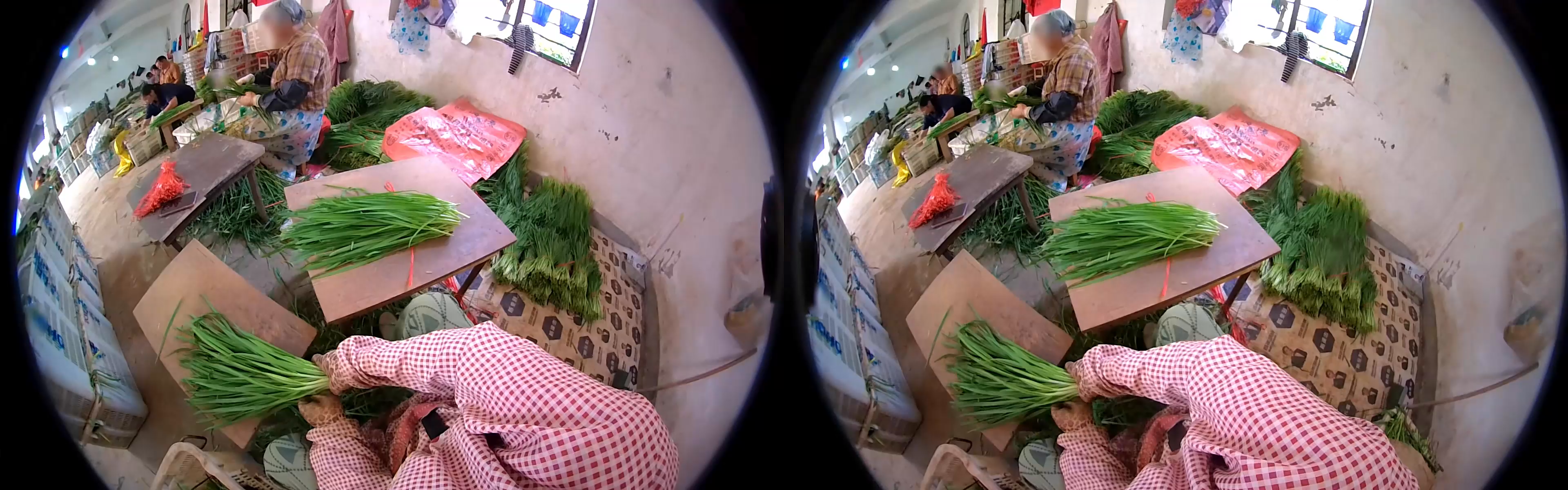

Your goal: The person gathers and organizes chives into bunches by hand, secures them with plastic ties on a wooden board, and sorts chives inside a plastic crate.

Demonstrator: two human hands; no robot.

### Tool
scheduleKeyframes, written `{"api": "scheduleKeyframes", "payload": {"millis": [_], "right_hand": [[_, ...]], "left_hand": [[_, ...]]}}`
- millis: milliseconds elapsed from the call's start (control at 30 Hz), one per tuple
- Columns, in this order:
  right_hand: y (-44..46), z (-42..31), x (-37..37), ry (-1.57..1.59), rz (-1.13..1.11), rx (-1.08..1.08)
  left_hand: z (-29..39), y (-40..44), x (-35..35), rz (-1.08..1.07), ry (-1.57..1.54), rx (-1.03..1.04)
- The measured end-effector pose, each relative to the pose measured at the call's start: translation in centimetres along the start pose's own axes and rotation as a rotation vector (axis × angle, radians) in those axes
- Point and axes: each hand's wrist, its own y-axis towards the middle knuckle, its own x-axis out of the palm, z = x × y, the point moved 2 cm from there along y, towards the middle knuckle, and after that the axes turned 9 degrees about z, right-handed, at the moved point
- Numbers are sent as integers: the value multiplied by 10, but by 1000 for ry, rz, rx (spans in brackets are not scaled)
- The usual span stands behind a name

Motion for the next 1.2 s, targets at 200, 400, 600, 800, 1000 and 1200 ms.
{"api": "scheduleKeyframes", "payload": {"millis": [200, 400, 600, 800, 1000, 1200], "right_hand": [[31, -28, -55, -31, 71, -86], [53, -67, -98, -55, 127, -191], [44, -92, -131, 33, 226, -296], [-44, -62, -75, 424, 243, -415], [-115, 19, -56, 666, 200, -293], [-168, 138, -163, 613, 465, -111]], "left_hand": [[27, 2, -14, -327, -1347, -416], [24, -28, -15, -550, -1112, -623], [74, -51, -31, -1145, -1112, -242], [80, -61, -24, -992, -1647, -205], [75, -75, -14, -715, -1651, -269], [127, -23, 73, -784, -1466, -79]]}}
